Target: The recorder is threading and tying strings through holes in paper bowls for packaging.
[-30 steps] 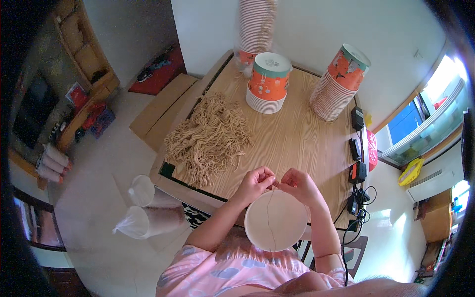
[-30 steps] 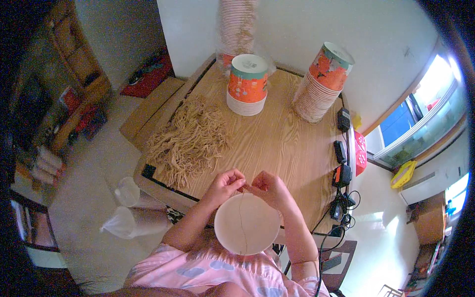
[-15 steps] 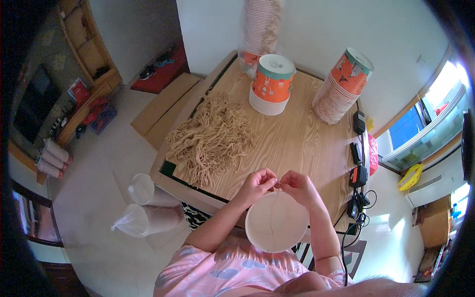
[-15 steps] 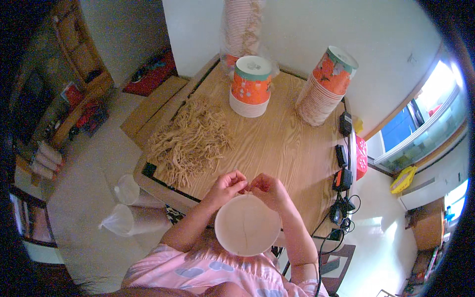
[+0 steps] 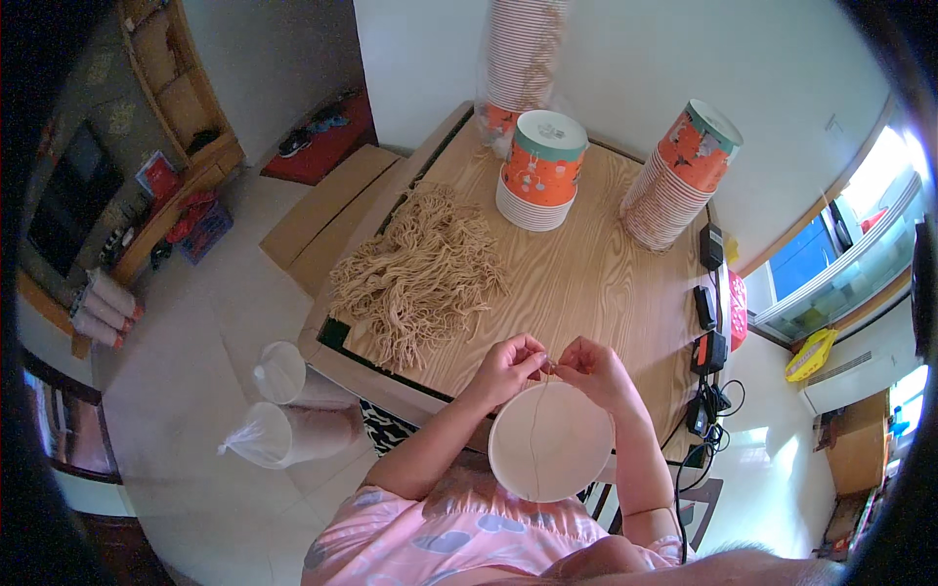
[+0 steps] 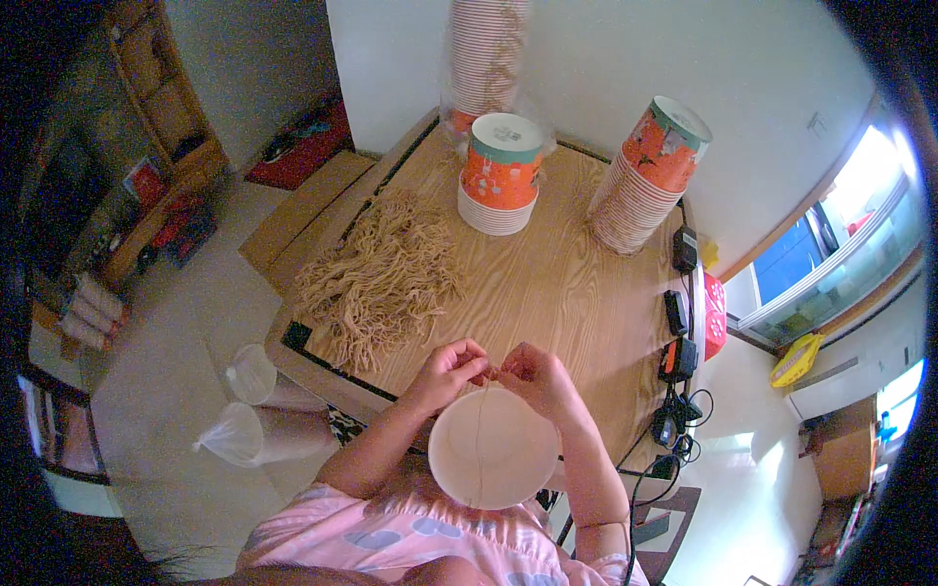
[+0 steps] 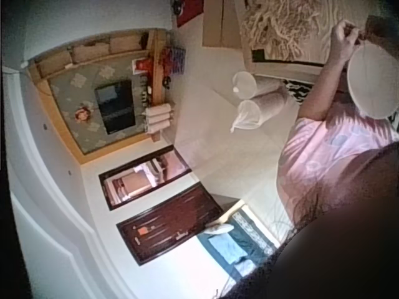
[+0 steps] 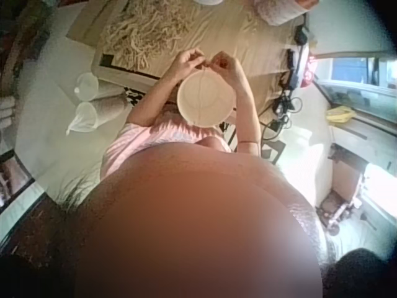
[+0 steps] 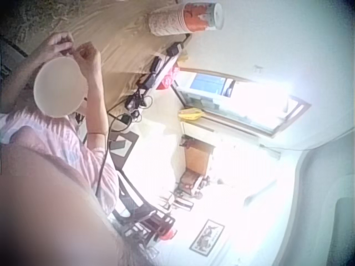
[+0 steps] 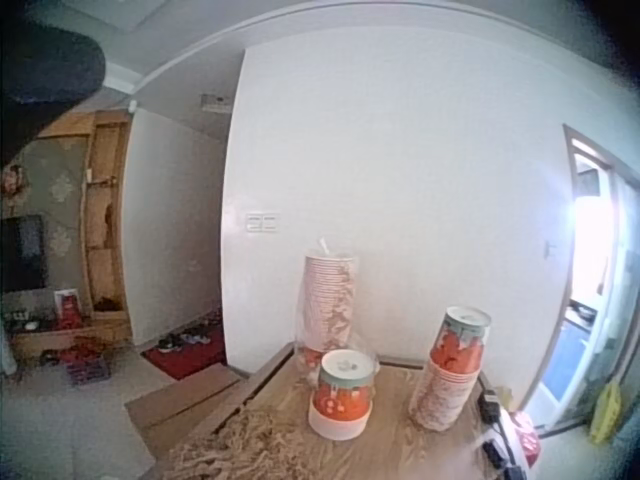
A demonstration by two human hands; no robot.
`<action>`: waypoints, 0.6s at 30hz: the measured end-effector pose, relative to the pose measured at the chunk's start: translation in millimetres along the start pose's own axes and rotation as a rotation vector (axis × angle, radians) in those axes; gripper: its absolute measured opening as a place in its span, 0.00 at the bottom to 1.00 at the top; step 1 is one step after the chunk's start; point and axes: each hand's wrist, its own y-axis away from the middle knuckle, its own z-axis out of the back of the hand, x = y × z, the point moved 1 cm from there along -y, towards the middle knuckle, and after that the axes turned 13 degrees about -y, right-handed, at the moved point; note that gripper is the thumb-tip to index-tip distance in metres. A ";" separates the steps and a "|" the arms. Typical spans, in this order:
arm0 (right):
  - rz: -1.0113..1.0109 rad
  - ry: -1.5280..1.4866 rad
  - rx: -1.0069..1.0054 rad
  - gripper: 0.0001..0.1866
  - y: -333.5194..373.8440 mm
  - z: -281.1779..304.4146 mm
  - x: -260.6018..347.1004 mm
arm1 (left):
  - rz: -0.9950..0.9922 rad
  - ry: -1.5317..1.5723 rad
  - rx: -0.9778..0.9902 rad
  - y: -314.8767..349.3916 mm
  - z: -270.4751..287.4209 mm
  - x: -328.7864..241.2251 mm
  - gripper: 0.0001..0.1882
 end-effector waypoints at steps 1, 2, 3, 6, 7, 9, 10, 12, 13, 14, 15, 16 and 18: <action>-0.007 0.022 -0.002 0.06 -0.1 -0.3 -0.3 | -0.025 0.012 -0.011 -0.3 0.7 2.0 0.03; -0.016 0.044 -0.006 0.06 0.4 -0.2 -0.5 | -0.025 0.012 -0.009 -0.2 0.3 1.8 0.03; -0.016 0.044 -0.007 0.06 1.1 -0.1 0.2 | -0.021 0.022 -0.019 0.1 0.2 1.1 0.03; -0.013 0.033 0.001 0.05 3.2 -1.1 6.3 | -0.019 0.022 -0.030 2.8 -0.4 -4.7 0.03; -0.011 0.037 0.004 0.04 4.0 -2.0 8.8 | -0.021 0.013 -0.032 3.7 -0.5 -6.1 0.04; -0.007 0.041 0.009 0.04 5.4 -3.8 12.7 | -0.010 0.050 -0.025 2.5 0.5 -1.9 0.05; 0.002 0.040 0.004 0.04 6.1 -4.5 14.3 | 0.001 0.087 -0.017 2.2 0.8 -0.4 0.06; 0.011 0.039 -0.005 0.03 7.8 -4.0 16.4 | 0.012 0.086 0.006 2.0 -0.3 -2.8 0.07; 0.001 -0.002 -0.001 0.04 8.6 -3.8 17.0 | 0.022 0.086 0.027 2.1 -1.0 -4.1 0.08; -0.009 -0.043 0.004 0.05 8.8 -4.1 16.9 | 0.022 0.085 0.026 3.0 -0.8 -4.8 0.08; -0.009 -0.044 0.005 0.05 8.7 -4.1 16.8 | 0.005 0.004 0.025 4.1 -0.4 -5.6 0.08; -0.015 -0.009 0.001 0.04 8.5 -3.8 16.4 | -0.013 -0.077 0.023 4.8 -0.2 -6.3 0.07; -0.021 0.026 -0.003 0.04 8.4 -4.0 15.0 | -0.019 -0.137 -0.008 5.8 -0.7 -7.8 0.07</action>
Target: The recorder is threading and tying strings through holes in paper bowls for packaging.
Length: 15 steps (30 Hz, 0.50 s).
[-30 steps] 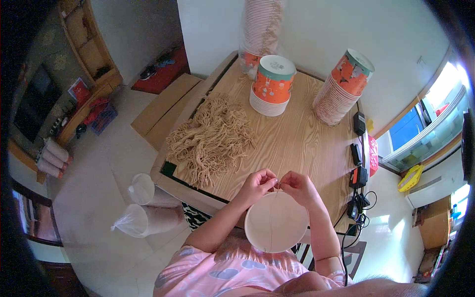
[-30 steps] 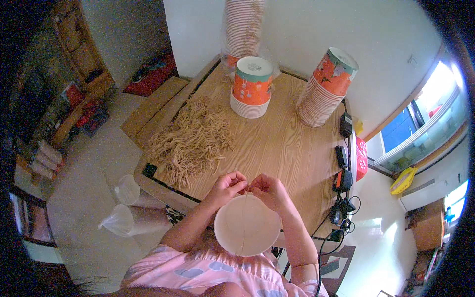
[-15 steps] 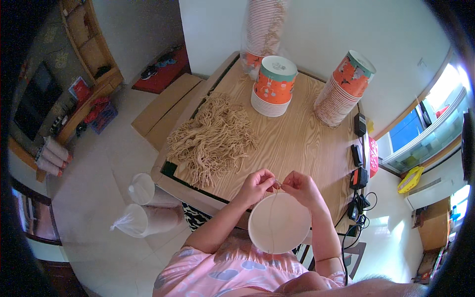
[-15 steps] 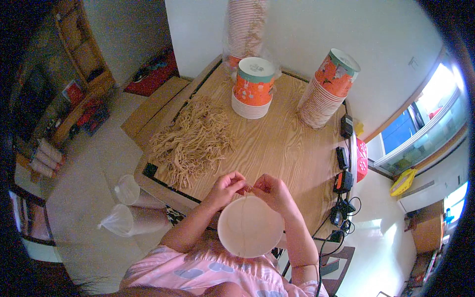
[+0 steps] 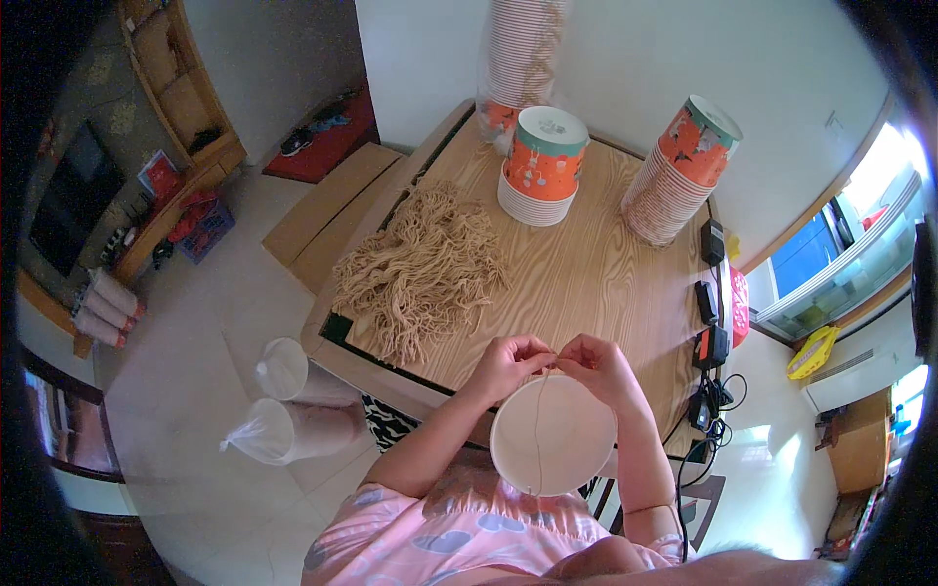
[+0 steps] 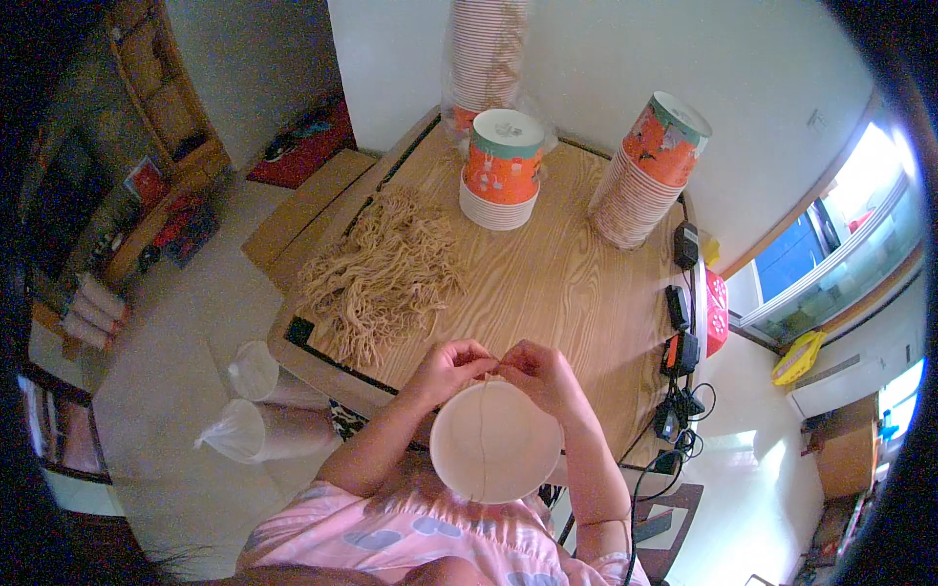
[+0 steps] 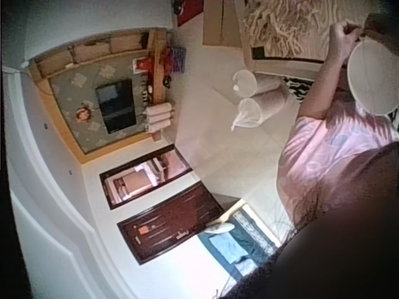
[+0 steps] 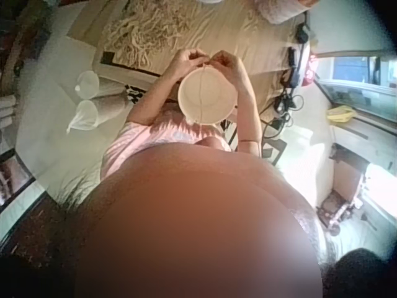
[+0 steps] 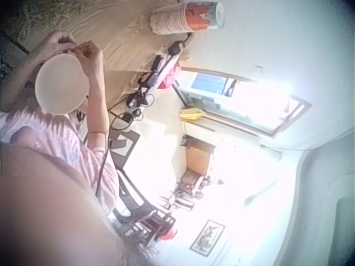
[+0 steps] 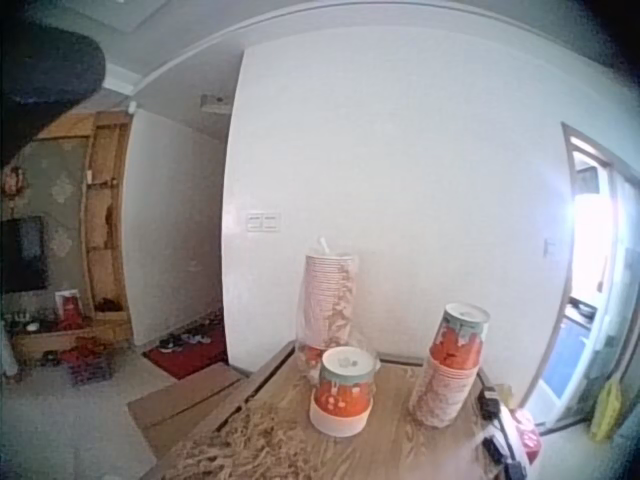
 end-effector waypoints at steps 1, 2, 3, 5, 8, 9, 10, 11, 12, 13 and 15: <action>0.009 -0.005 0.001 0.04 -0.3 -0.5 -0.9 | -0.005 -0.060 -0.031 0.2 0.0 -0.3 0.06; 0.019 -0.009 0.002 0.04 -0.6 -0.9 -1.5 | -0.006 -0.061 -0.032 -0.1 -0.2 1.3 0.06; 0.020 -0.009 0.003 0.04 -1.0 -0.6 -2.9 | -0.019 -0.085 -0.034 -0.7 -0.4 4.4 0.06; 0.014 0.016 0.009 0.05 -2.5 1.3 -7.0 | -0.033 -0.110 -0.036 -1.4 -0.5 5.6 0.07; -0.006 0.019 0.022 0.06 -4.5 4.4 -10.5 | -0.042 -0.134 -0.020 -1.6 -0.3 3.6 0.07; -0.004 0.019 0.021 0.06 -6.0 6.7 -13.2 | -0.104 -0.178 -0.053 -0.9 -0.5 1.9 0.07; -0.010 -0.007 0.039 0.06 -8.1 9.3 -16.6 | -0.167 -0.221 -0.086 -0.3 -0.5 -0.5 0.07; -0.018 -0.035 0.057 0.06 -9.2 10.3 -18.4 | -0.166 -0.222 -0.085 0.5 -0.1 -3.8 0.07; -0.018 -0.036 0.056 0.06 -9.5 10.8 -18.3 | -0.191 -0.306 -0.093 1.6 0.6 -9.3 0.07; -0.047 -0.044 0.068 0.05 -9.4 10.5 -16.2 | -0.216 -0.390 -0.102 2.8 1.0 -14.3 0.07; -0.074 -0.050 0.075 0.04 -9.8 12.4 -15.2 | -0.233 -0.450 -0.113 4.4 0.1 -23.0 0.06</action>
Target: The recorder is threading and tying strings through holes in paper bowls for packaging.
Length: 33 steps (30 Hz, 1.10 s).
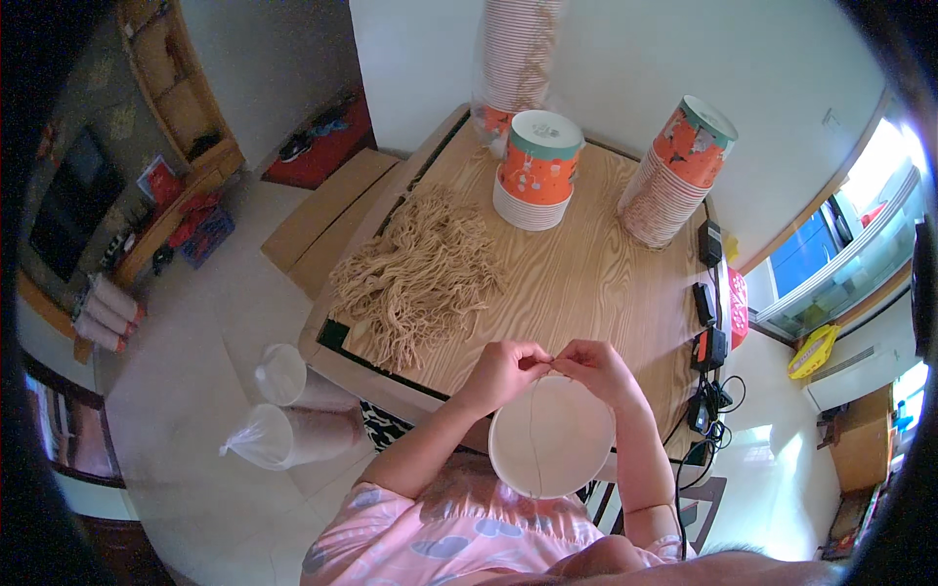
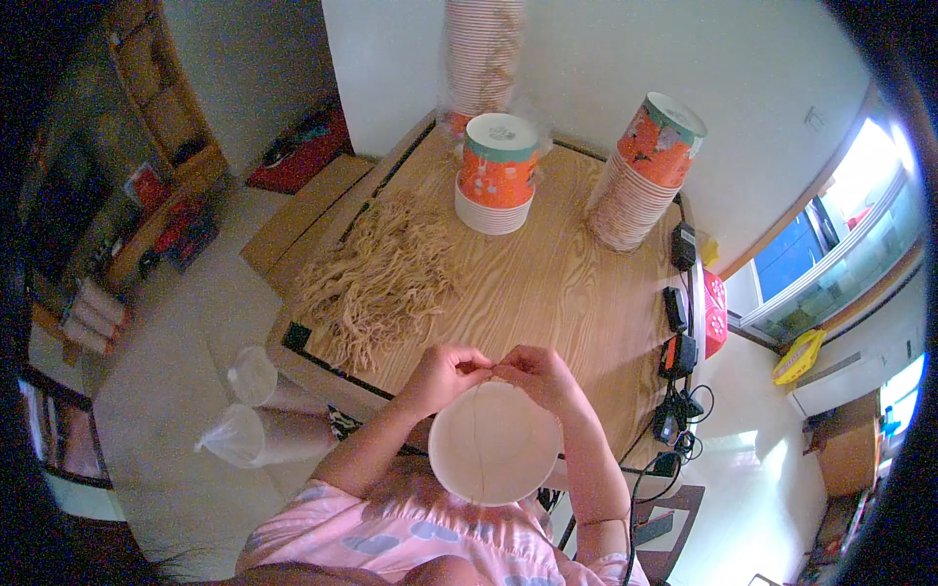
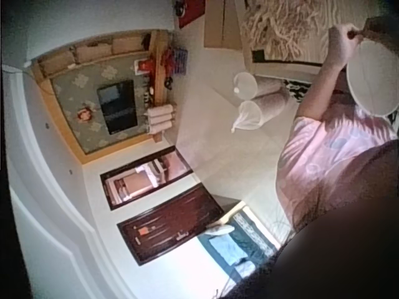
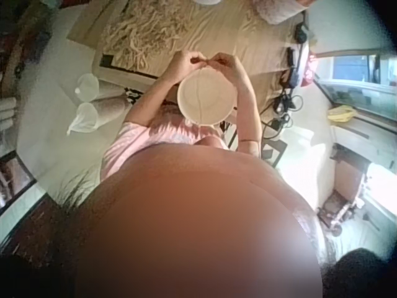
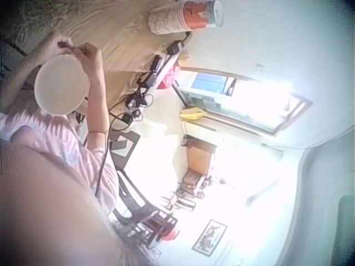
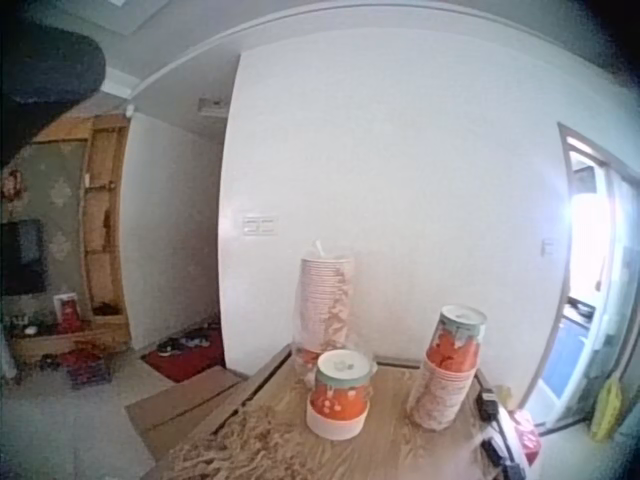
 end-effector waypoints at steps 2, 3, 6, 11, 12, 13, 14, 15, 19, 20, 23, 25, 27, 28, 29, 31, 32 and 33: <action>0.000 -0.025 0.013 0.04 -2.0 1.8 -2.5 | -0.016 -0.062 -0.010 -0.8 0.8 -2.4 0.05; 0.001 -0.025 0.014 0.04 -2.3 1.8 -2.2 | -0.016 -0.081 -0.011 -0.3 0.7 -2.3 0.05; 0.016 -0.011 -0.007 0.04 -0.9 0.4 0.9 | -0.022 -0.102 -0.010 -1.3 1.5 -4.8 0.05; 0.077 0.125 -0.037 0.04 -0.4 1.7 3.0 | 0.025 -0.105 0.028 -4.7 3.4 -6.4 0.06; 0.078 0.126 -0.036 0.04 -0.5 1.8 2.7 | 0.031 -0.084 0.030 -4.9 2.5 -4.4 0.07; 0.089 0.136 -0.028 0.04 -0.6 1.6 2.3 | 0.036 -0.064 0.031 -5.0 2.0 -2.8 0.07; 0.099 0.146 -0.019 0.04 -1.1 1.1 1.9 | 0.036 -0.065 0.029 -5.3 2.0 -1.8 0.07; 0.101 0.147 -0.017 0.04 -1.3 0.6 1.6 | 0.034 -0.059 0.029 -5.6 2.2 -1.0 0.07; 0.110 0.110 -0.022 0.05 0.4 0.4 3.4 | 0.041 -0.047 0.038 -7.2 1.9 1.0 0.07; 0.122 0.114 -0.016 0.05 0.1 0.0 3.7 | 0.042 -0.048 0.036 -7.2 2.1 1.8 0.07; 0.155 0.148 -0.027 0.05 -0.8 -0.8 4.3 | 0.051 -0.048 0.033 -7.1 1.4 4.0 0.07; 0.136 0.167 -0.025 0.05 -4.1 0.6 5.4 | 0.062 -0.030 0.012 -9.4 -1.0 5.2 0.08; 0.116 0.186 -0.019 0.05 -7.0 0.3 7.7 | 0.101 0.026 0.041 -13.0 -6.0 13.0 0.08; 0.101 0.196 -0.009 0.05 -8.3 -0.3 8.6 | 0.134 0.083 0.071 -14.3 -7.1 16.3 0.08; 0.083 0.204 -0.006 0.04 -8.5 0.8 8.9 | 0.137 0.086 0.076 -17.0 -6.6 16.1 0.08; 0.106 0.200 -0.023 0.04 -12.2 4.4 4.1 | 0.227 0.236 0.177 -21.7 -6.6 16.7 0.07; 0.136 0.199 -0.031 0.04 -13.7 5.3 2.8 | 0.229 0.274 0.180 -22.0 -7.6 20.8 0.07; 0.131 0.199 -0.031 0.04 -14.1 5.2 2.9 | 0.233 0.277 0.182 -21.2 -7.6 23.9 0.07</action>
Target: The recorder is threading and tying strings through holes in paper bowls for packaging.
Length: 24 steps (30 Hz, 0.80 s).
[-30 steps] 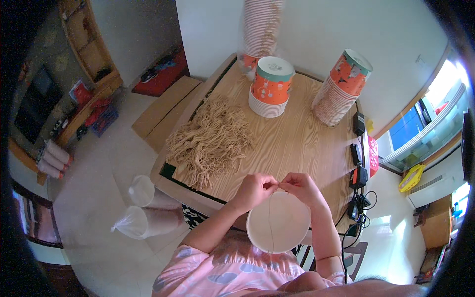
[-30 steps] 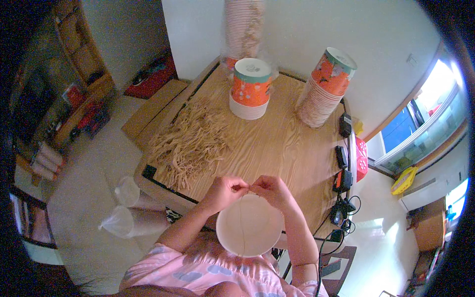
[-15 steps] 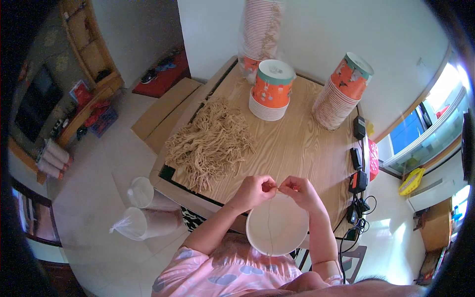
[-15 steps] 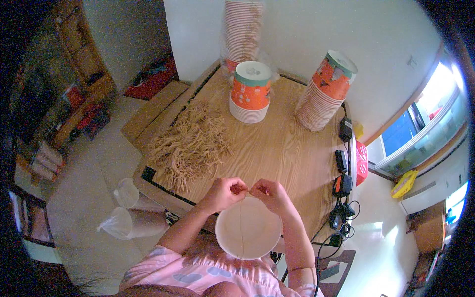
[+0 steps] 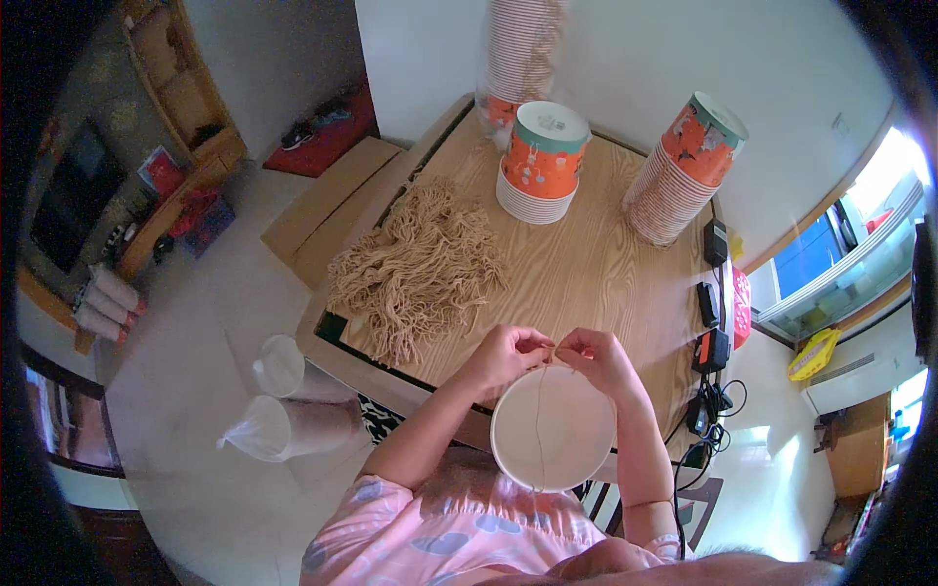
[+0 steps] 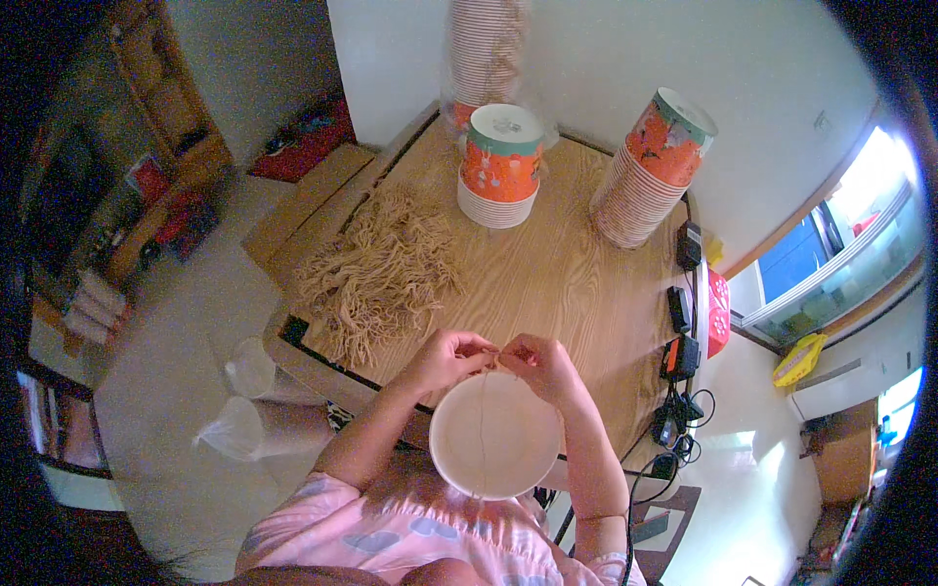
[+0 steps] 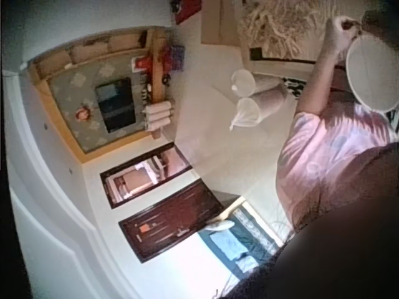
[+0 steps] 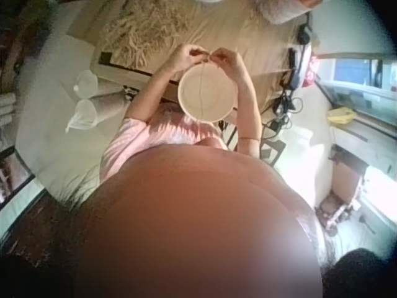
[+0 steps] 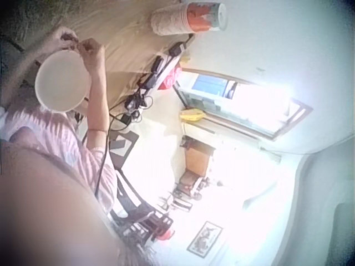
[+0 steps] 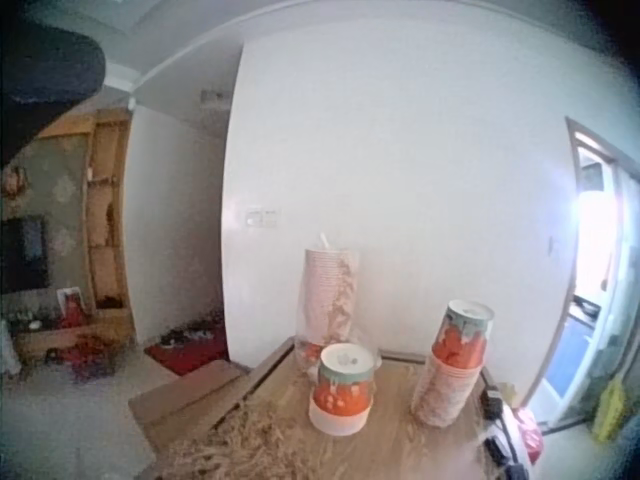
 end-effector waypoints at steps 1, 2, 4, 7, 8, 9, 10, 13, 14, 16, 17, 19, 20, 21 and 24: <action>-0.015 -0.046 -0.018 0.04 -0.4 -0.2 0.1 | 0.005 0.036 0.007 0.0 1.5 2.0 0.07; -0.030 -0.091 -0.038 0.04 -0.6 -0.6 -0.4 | 0.008 0.072 0.014 -0.2 2.3 3.3 0.08; -0.037 -0.118 -0.038 0.04 -0.8 -1.6 -3.9 | -0.010 0.054 0.004 -4.0 1.0 13.1 0.08; -0.049 -0.151 -0.043 0.04 -1.0 -4.5 -2.3 | -0.043 0.037 -0.020 -6.1 1.7 20.1 0.08; -0.058 -0.157 -0.051 0.04 -1.1 -4.2 -1.3 | -0.056 0.042 -0.030 -6.6 2.2 18.7 0.08; -0.056 -0.156 -0.052 0.04 -1.5 -3.7 -2.5 | -0.058 0.042 -0.030 -7.0 3.1 16.6 0.08; -0.059 -0.141 -0.056 0.03 -1.8 -3.4 -4.9 | -0.008 0.055 -0.010 -7.5 4.3 14.1 0.08; -0.058 -0.103 -0.053 0.05 0.4 -2.1 -5.3 | 0.039 0.086 0.013 -7.2 5.9 10.5 0.09; -0.055 -0.084 -0.044 0.07 1.1 -2.8 -4.9 | 0.039 0.103 0.013 -5.8 6.7 9.3 0.09; -0.038 -0.058 -0.043 0.07 1.9 -3.5 0.2 | -0.001 0.130 -0.002 -2.4 3.7 2.9 0.09; -0.020 -0.031 -0.042 0.07 2.7 -4.0 2.5 | -0.043 0.159 -0.019 -0.6 1.6 -0.4 0.08; -0.016 -0.041 -0.029 0.07 3.7 -4.0 0.1 | -0.069 0.122 -0.040 -0.2 -2.1 0.3 0.08; -0.007 -0.051 -0.017 0.07 2.6 -4.5 -0.3 | -0.098 0.081 -0.063 -0.8 -1.7 1.7 0.08; -0.005 -0.051 -0.013 0.07 2.2 -5.7 1.1 | -0.098 0.081 -0.068 -1.8 -1.0 5.6 0.08; -0.050 -0.061 0.006 0.08 2.7 -8.2 5.2 | -0.091 0.033 -0.061 -4.5 -0.1 11.5 0.08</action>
